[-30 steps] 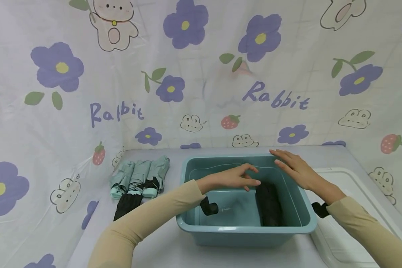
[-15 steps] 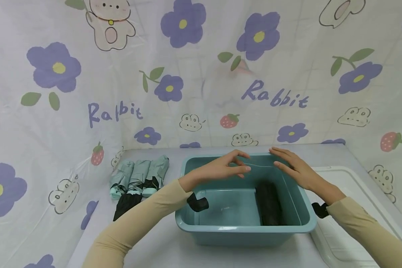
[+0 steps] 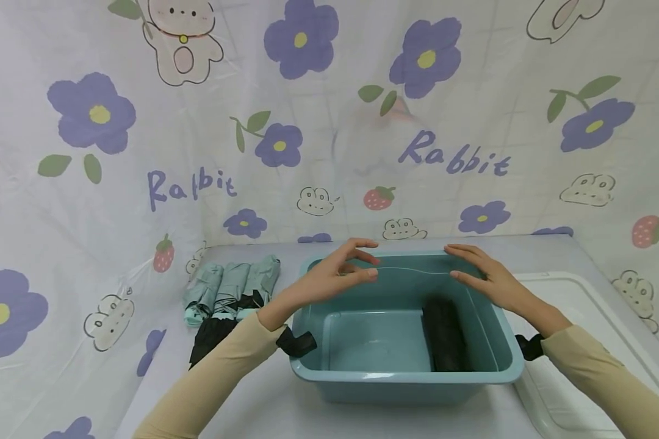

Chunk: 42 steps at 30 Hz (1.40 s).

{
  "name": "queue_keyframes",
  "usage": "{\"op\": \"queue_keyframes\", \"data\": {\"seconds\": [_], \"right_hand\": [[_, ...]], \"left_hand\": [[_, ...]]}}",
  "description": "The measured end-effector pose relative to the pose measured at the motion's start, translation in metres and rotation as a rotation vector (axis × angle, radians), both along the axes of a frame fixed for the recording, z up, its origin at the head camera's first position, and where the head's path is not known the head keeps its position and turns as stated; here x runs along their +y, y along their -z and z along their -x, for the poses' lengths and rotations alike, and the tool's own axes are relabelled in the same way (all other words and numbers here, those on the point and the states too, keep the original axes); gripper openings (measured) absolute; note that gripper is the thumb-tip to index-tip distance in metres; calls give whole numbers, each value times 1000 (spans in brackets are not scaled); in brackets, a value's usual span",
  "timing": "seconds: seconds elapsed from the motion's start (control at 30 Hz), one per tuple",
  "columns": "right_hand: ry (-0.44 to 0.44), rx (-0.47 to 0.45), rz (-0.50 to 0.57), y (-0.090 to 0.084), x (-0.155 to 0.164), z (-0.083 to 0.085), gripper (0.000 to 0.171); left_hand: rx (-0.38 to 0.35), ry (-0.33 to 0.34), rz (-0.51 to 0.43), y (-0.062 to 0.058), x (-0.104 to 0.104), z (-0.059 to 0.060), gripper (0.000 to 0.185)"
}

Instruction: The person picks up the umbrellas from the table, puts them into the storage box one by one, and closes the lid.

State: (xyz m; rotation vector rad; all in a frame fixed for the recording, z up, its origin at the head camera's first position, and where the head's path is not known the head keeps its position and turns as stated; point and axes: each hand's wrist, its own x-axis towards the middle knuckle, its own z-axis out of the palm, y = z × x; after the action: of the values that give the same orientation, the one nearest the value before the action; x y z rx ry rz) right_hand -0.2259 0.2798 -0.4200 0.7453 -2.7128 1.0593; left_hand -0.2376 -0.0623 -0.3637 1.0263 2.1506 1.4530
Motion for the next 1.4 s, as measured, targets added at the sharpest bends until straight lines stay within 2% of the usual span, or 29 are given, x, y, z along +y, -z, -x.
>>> {"op": "queue_keyframes", "data": {"seconds": [0.13, 0.37, 0.53, 0.77, 0.9, 1.13, 1.4], "right_hand": [[7, -6, 1, 0, -1, 0, 52], [7, -7, 12, 1, -1, 1, 51], [3, -18, 23, 0, -1, 0, 50], [-6, -20, 40, -1, 0, 1, 49], [-3, -29, 40, 0, 0, 0, 49], [9, -48, 45, 1, 2, -1, 49], [-6, -53, 64, 1, 1, 0, 48]], "left_hand": [[13, -30, -15, -7, -14, -6, 48], [-11, -49, -50, -26, -33, -21, 48], [-10, -87, -42, -27, -44, -27, 48], [16, -98, -61, -21, -60, -31, 49], [7, -113, -67, -16, -70, -32, 49], [-7, -142, -82, 11, -88, -21, 48], [7, -175, -99, 26, -112, -21, 46]]}}
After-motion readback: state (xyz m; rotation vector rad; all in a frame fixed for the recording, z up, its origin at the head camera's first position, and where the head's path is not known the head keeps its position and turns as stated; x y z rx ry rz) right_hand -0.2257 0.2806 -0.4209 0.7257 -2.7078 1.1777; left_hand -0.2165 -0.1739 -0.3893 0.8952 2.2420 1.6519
